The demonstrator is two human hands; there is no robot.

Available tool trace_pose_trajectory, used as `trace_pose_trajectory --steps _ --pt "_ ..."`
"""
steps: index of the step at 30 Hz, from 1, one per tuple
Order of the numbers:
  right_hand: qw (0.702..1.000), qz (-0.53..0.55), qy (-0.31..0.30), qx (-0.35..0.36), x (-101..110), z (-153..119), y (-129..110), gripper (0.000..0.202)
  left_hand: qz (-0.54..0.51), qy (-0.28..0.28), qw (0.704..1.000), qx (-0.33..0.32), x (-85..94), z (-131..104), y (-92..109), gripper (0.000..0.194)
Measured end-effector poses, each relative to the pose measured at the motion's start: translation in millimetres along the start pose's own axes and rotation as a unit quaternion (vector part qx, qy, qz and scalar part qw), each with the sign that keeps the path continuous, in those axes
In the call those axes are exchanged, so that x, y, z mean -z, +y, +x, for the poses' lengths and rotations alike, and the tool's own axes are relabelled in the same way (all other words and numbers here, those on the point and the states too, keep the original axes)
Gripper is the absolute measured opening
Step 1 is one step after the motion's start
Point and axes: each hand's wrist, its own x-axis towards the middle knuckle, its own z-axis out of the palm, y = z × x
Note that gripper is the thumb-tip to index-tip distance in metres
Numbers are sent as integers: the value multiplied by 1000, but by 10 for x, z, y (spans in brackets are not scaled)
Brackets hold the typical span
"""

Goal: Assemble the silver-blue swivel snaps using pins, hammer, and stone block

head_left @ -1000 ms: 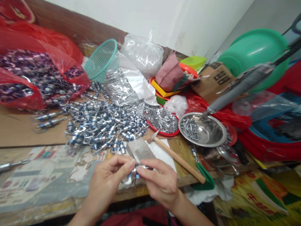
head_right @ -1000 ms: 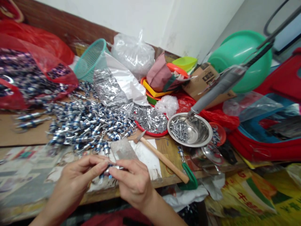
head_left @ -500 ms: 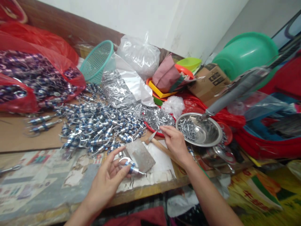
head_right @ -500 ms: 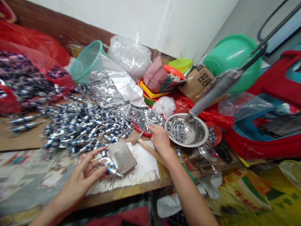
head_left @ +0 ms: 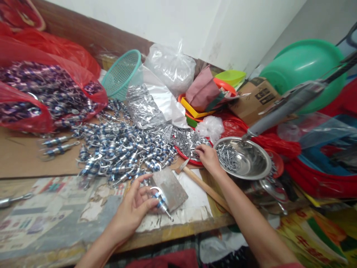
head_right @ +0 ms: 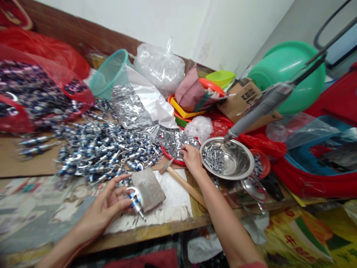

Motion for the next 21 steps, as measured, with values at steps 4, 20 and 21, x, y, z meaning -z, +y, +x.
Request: trace_pose_trajectory --steps 4,20,21 --pt "982 176 -38 55 48 -456 -471 16 -16 4 1000 -1 -16 3 12 56" --pt "944 208 -148 210 95 -960 -933 15 -8 -10 1000 -6 15 38 -32 51" --pt "943 205 -150 214 97 -962 -940 16 -9 -13 1000 -8 18 39 -35 51"
